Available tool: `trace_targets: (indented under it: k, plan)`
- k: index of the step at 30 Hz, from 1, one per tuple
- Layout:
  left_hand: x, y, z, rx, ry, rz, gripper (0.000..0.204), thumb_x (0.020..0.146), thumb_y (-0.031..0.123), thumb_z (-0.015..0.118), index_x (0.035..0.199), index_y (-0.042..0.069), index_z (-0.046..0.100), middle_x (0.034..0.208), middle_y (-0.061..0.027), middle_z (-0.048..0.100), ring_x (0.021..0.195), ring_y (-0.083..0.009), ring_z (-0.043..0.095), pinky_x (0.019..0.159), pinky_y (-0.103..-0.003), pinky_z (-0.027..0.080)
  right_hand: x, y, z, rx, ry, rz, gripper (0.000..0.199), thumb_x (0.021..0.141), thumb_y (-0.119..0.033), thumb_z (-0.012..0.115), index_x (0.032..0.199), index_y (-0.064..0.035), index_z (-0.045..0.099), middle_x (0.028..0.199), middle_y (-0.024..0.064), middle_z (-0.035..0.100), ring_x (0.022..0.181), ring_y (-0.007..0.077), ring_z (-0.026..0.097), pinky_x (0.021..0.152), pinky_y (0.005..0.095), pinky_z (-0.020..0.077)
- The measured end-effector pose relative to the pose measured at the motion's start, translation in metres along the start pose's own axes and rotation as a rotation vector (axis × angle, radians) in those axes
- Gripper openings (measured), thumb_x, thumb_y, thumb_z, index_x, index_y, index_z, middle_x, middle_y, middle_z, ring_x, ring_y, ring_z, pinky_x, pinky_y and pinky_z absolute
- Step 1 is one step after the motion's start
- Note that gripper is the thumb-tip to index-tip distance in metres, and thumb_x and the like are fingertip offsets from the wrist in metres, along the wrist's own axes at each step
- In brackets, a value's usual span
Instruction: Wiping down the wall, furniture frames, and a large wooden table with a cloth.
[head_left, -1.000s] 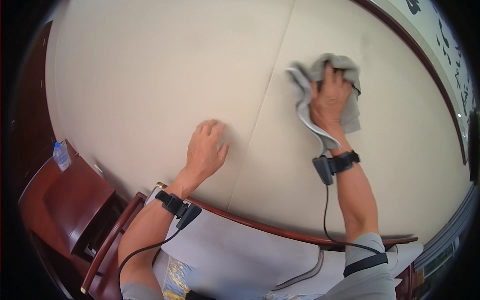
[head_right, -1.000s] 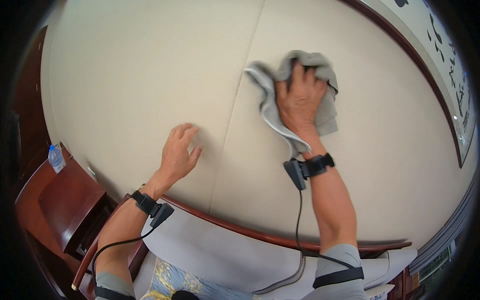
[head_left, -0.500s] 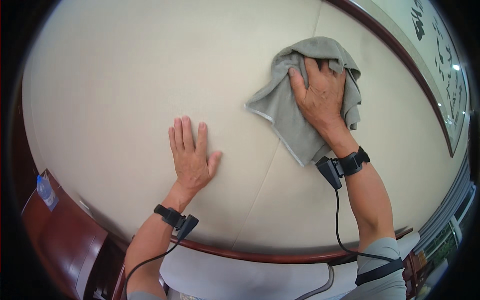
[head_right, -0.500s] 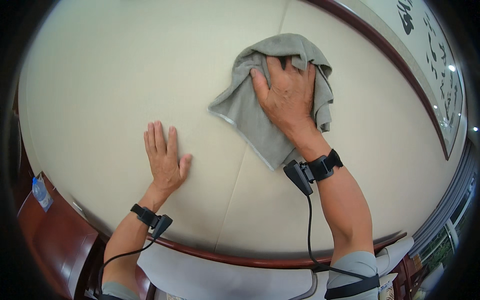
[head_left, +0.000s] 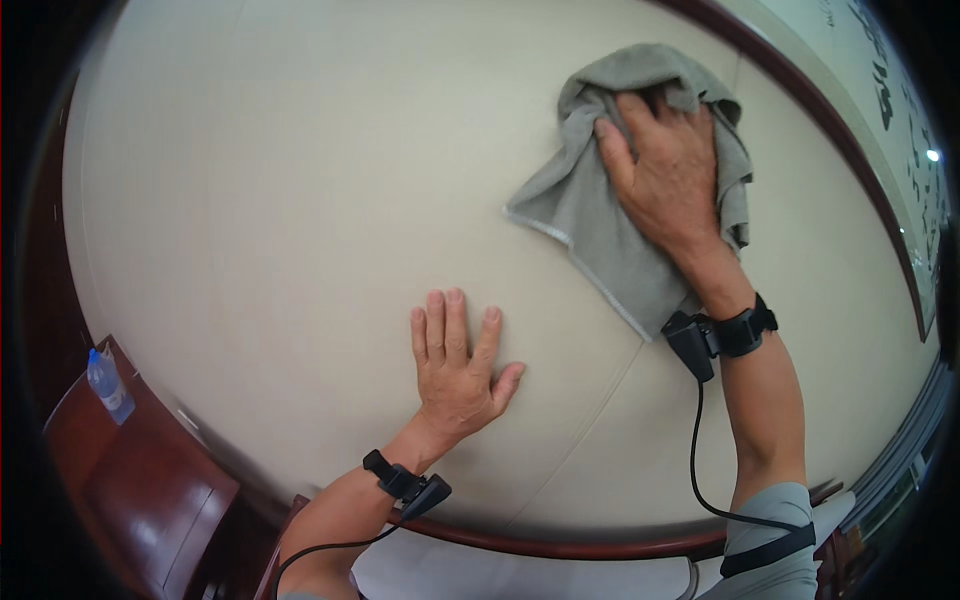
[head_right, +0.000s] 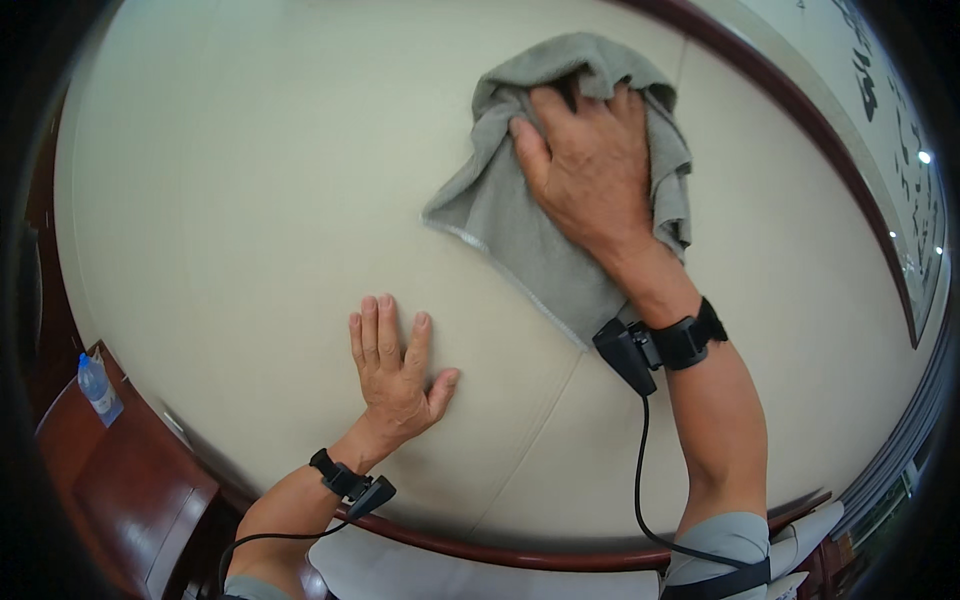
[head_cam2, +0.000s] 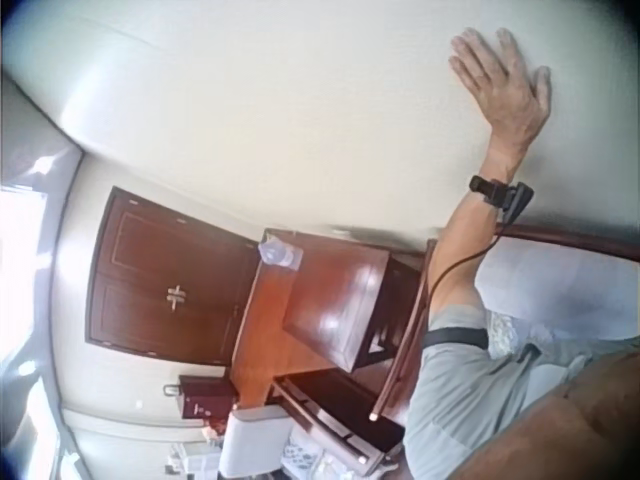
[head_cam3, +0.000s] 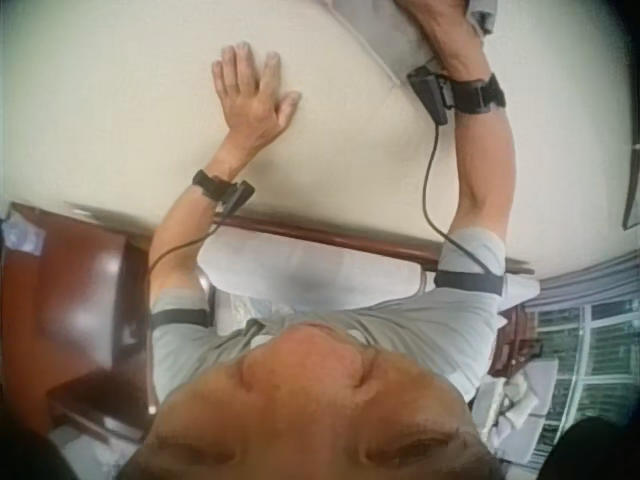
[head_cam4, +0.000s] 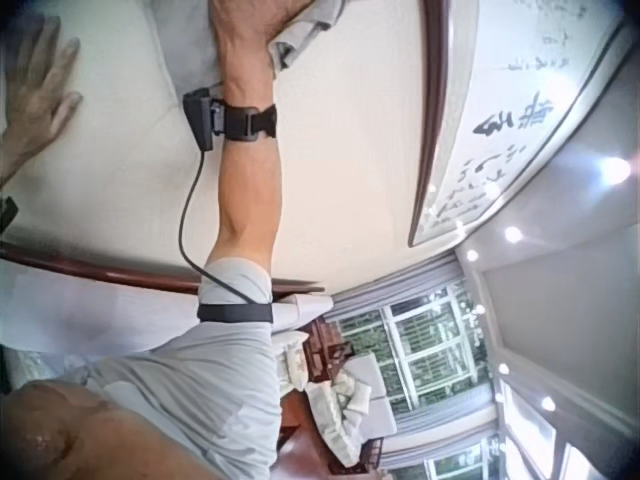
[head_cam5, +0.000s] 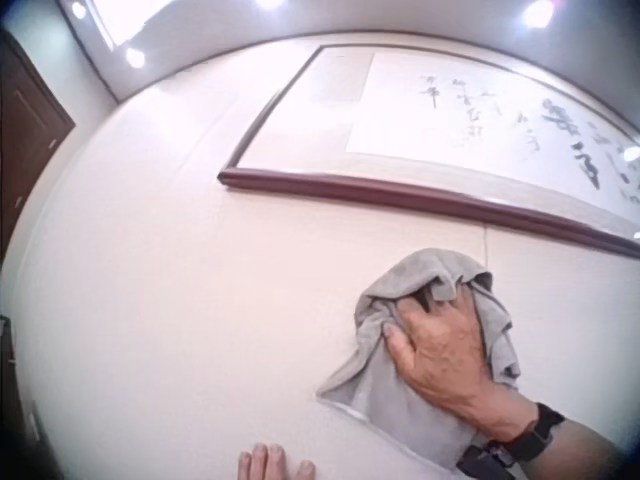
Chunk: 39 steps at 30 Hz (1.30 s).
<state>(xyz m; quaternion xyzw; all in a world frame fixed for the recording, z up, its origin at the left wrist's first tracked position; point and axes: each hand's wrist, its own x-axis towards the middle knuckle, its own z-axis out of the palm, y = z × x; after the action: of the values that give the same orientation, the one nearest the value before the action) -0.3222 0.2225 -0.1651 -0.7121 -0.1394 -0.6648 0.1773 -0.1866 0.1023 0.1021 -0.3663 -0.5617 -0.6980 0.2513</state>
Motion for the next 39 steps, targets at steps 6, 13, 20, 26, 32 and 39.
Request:
trace_targets:
  k: [6, 13, 20, 26, 32, 39]
  plan:
    - [0.022, 0.0, -0.014, -0.045, 0.035, 0.033, 0.067, 0.091, 0.04, 0.07, 0.146, 0.006, 0.054, 0.158, -0.0332, 0.034, 0.15, -0.0499, 0.027, 0.123, -0.061, 0.015, 0.021, -0.023, 0.0, 0.017, -0.063, -0.133, 0.026, 0.091, -0.026, 0.068, 0.109, -0.0068, 0.069, 0.101, 0.0164, 0.066, 0.093, 0.0358, 0.055, 0.088, 0.0468, 0.0416]
    - [0.044, 0.005, -0.008, -0.081, 0.047, 0.095, 0.059, 0.092, 0.035, 0.068, 0.141, 0.005, 0.057, 0.155, -0.0316, 0.039, 0.147, -0.0494, 0.032, 0.121, -0.061, 0.021, -0.007, -0.034, -0.014, 0.067, -0.253, -0.107, 0.03, 0.087, -0.018, 0.074, 0.114, -0.0064, 0.069, 0.117, 0.0165, 0.065, 0.103, 0.0378, 0.058, 0.095, 0.0479, 0.0412]
    - [0.065, 0.004, -0.022, 0.019, -0.026, 0.073, 0.06, 0.097, 0.024, 0.057, 0.149, -0.004, 0.044, 0.156, -0.0288, 0.04, 0.148, -0.0474, 0.033, 0.123, -0.06, 0.021, -0.068, -0.021, -0.052, 0.339, -0.238, -0.031, 0.033, 0.076, -0.018, 0.085, 0.107, -0.0112, 0.075, 0.122, 0.0151, 0.064, 0.122, 0.042, 0.054, 0.102, 0.059, 0.0406]
    - [0.059, 0.015, -0.026, 0.118, -0.025, 0.094, 0.055, 0.108, 0.029, 0.043, 0.151, -0.007, 0.041, 0.156, -0.0286, 0.04, 0.147, -0.0476, 0.034, 0.121, -0.06, 0.023, -0.12, 0.019, -0.088, 0.302, -0.09, 0.187, 0.028, 0.077, -0.02, 0.085, 0.103, -0.0129, 0.077, 0.126, 0.0156, 0.062, 0.126, 0.0437, 0.052, 0.107, 0.061, 0.038]
    - [0.025, -0.03, -0.022, 0.176, -0.002, 0.145, 0.054, 0.11, 0.025, 0.041, 0.152, -0.007, 0.039, 0.16, -0.0235, 0.038, 0.15, -0.0409, 0.032, 0.124, -0.053, 0.023, -0.17, 0.037, -0.098, 0.185, -0.084, 0.244, 0.018, 0.081, -0.026, 0.08, 0.094, -0.0134, 0.079, 0.131, 0.0162, 0.058, 0.13, 0.044, 0.048, 0.11, 0.0616, 0.036]
    - [0.017, -0.029, -0.002, 0.197, 0.046, 0.16, 0.055, 0.111, 0.03, 0.039, 0.153, -0.006, 0.04, 0.159, -0.0217, 0.04, 0.15, -0.0364, 0.035, 0.123, -0.048, 0.027, -0.223, 0.082, -0.143, 0.019, -0.161, 0.328, 0.022, 0.085, -0.032, 0.074, 0.096, -0.0143, 0.078, 0.135, 0.0104, 0.057, 0.131, 0.0421, 0.045, 0.112, 0.0594, 0.032]
